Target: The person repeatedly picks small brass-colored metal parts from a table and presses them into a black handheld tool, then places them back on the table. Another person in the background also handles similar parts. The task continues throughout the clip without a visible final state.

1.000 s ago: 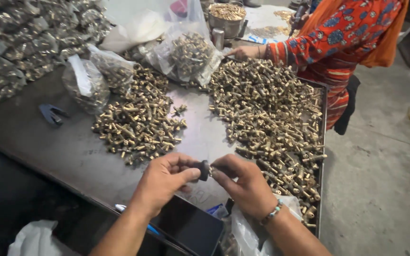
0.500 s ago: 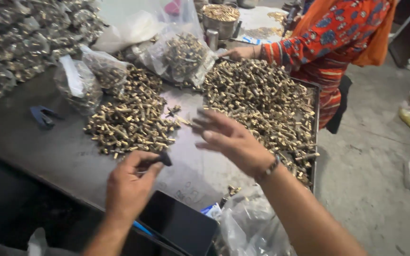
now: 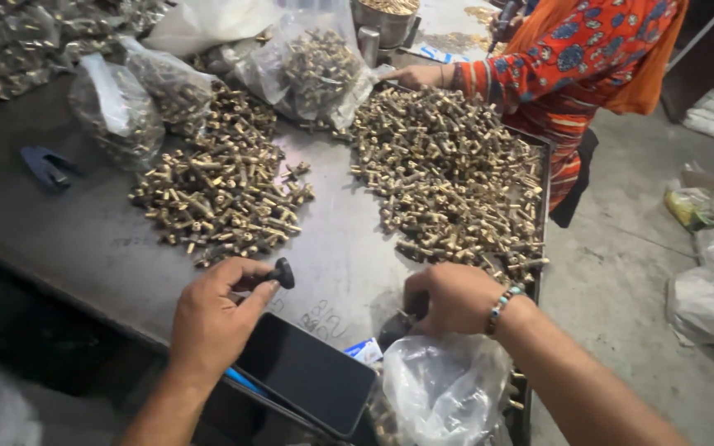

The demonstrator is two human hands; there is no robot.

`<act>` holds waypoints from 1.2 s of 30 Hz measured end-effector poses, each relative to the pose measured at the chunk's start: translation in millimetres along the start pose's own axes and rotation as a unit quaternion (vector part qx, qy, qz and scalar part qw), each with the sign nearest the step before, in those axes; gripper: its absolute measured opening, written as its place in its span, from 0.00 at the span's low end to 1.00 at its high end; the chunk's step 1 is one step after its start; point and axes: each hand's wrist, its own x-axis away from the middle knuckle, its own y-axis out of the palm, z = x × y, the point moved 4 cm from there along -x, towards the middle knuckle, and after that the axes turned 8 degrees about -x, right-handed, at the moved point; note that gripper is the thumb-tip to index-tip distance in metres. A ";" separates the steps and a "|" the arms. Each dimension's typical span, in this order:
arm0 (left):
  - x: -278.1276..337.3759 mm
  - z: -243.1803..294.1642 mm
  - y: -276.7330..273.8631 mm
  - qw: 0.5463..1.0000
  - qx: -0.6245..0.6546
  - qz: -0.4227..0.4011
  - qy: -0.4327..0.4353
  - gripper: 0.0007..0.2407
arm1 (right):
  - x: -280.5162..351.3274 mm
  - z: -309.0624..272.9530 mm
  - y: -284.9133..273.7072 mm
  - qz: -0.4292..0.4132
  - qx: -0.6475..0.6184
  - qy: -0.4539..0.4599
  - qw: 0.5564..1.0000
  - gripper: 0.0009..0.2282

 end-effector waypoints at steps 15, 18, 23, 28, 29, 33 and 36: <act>-3.8 41.8 11.6 0.988 0.131 -0.075 0.011 0.07 | -12.7 -17.0 15.9 0.197 -0.617 -0.171 0.742 0.11; -6.8 51.5 9.0 0.988 0.132 -0.045 0.061 0.07 | -11.6 -30.5 28.6 0.167 -0.663 -0.131 0.718 0.10; -9.0 47.5 12.3 0.988 0.130 -0.079 0.040 0.07 | -22.3 -22.1 46.6 0.186 -0.664 -0.142 0.711 0.10; -11.1 42.5 13.5 0.985 0.130 -0.111 0.024 0.07 | -28.7 -22.3 51.3 0.203 -0.652 -0.179 0.708 0.09; -12.0 42.2 13.6 0.984 0.132 -0.113 0.034 0.07 | -30.4 -22.5 51.1 0.199 -0.657 -0.191 0.702 0.09; -16.4 37.1 13.4 0.983 0.131 -0.129 0.014 0.07 | -28.5 -27.1 42.8 0.188 -0.635 -0.214 0.718 0.09; -17.5 38.0 9.6 0.985 0.123 -0.122 0.022 0.08 | -23.8 -37.1 35.1 0.124 -0.682 -0.167 0.701 0.09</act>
